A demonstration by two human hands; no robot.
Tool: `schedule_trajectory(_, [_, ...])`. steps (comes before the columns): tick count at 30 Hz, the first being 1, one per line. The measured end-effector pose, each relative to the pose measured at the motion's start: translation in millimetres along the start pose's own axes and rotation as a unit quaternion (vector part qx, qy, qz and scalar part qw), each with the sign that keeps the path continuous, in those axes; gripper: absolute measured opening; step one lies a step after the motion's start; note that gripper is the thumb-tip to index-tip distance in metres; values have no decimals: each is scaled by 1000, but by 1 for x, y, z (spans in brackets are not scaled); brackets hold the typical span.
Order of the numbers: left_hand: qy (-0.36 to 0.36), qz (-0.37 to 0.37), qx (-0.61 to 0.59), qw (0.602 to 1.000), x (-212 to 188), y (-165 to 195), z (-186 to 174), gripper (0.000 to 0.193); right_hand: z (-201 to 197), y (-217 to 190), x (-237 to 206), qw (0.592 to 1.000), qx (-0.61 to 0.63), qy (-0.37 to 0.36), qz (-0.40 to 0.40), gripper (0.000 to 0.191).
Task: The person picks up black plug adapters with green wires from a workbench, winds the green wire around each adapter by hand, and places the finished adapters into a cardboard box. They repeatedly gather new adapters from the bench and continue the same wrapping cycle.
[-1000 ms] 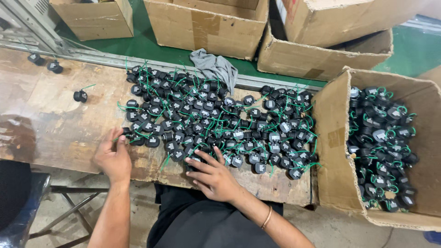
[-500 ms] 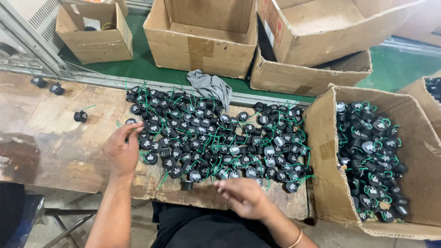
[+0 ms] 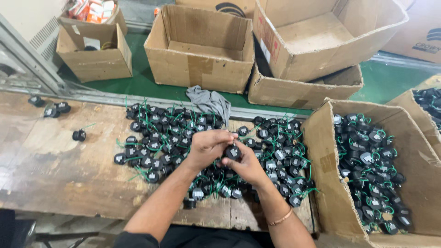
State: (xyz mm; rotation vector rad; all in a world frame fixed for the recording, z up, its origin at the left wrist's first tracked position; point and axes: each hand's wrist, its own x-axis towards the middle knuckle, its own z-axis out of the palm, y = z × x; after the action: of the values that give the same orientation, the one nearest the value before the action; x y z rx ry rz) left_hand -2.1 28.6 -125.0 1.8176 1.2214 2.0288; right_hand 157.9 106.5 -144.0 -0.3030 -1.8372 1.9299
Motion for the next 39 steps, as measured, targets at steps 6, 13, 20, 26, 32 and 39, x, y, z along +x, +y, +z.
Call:
schedule_trajectory(6, [-100,-32,10,994,-4,3,-10,20,-12,14,-5,970,-203,136,-3,37])
schedule_trajectory(13, [-80,-65,19,994,-6,3,-12,26,1,15,-10,909,-377,154,-84,34])
schedule_trajectory(20, [-89,-79,33,992,-2,11,-14,29,8,7,-8,896,-407,122,-132,42])
schedule_trajectory(26, [-152,-59,150,975,25,11,-55,38,14,-6,-9,912,-332,169,-171,48])
schedule_trajectory(32, [-325,-136,333,875,28,-6,-91,46,19,-14,-6,901,-347,134,-225,36])
schedule_trajectory(39, [-357,-159,308,868,17,-7,-99,22,17,-9,-11,896,-347,138,-241,35])
